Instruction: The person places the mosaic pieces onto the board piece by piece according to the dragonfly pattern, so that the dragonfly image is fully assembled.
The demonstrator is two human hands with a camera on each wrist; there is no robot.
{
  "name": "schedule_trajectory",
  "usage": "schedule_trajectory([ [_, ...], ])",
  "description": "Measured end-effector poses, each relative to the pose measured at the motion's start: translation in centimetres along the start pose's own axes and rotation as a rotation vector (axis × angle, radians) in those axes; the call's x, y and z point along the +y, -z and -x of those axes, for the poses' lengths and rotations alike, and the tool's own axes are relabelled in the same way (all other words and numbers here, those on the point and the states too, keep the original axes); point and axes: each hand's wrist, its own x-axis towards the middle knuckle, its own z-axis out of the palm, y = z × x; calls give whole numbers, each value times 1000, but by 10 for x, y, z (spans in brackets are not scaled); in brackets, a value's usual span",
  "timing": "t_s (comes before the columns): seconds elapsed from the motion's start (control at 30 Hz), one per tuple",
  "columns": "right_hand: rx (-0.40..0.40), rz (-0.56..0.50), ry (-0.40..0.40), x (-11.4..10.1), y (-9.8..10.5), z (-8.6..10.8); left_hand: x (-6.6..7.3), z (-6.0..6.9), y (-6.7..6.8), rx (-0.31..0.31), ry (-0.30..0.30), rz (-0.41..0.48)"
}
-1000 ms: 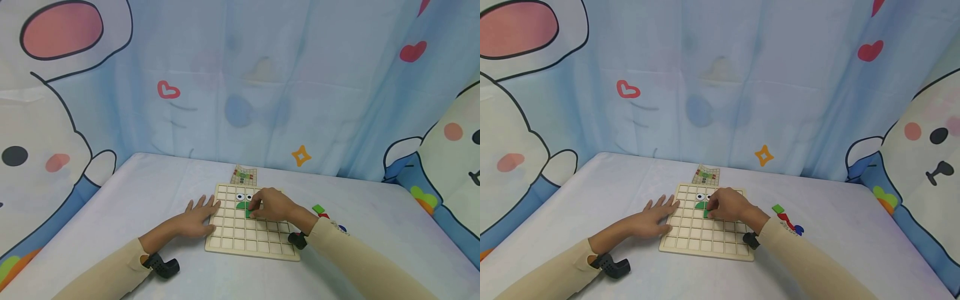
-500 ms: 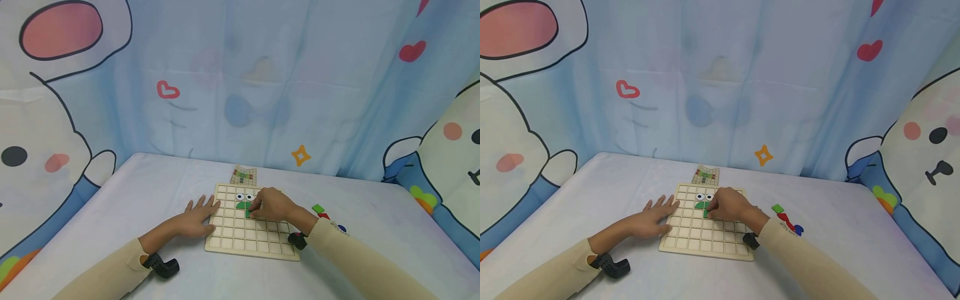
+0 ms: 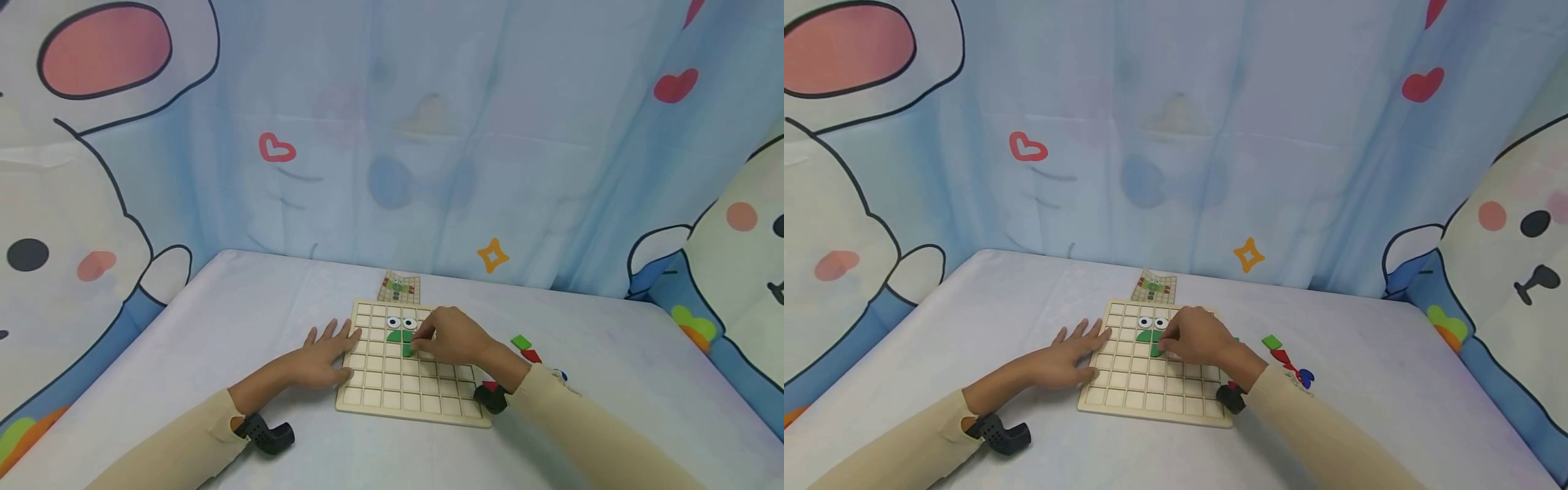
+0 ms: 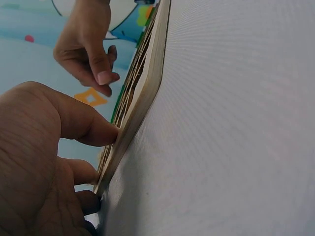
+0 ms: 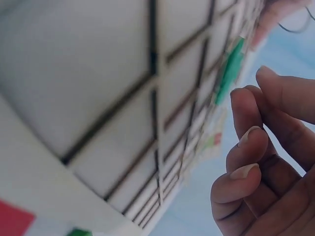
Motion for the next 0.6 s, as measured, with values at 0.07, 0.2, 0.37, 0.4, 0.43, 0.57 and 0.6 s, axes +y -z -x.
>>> schedule_trajectory([
  [0.07,20,-34,-11,3,5,3,0,0,0,-2,1,2],
  [0.2,95,-61,-35,12,18,9,0,0,0,-3,1,0],
  [0.37,181,-59,-116,33,32,20,-1,-1,0,-5,4,-1],
  [0.4,185,-54,-137,39,34,22,-1,-1,0,-5,5,1],
  [0.43,185,-50,-167,45,36,24,-2,-1,-1,-6,5,-2],
  [0.57,174,-26,-252,65,40,34,-3,-3,-2,-3,7,-3],
  [0.6,169,-22,-266,69,41,36,-3,-3,-2,-2,8,-4],
])
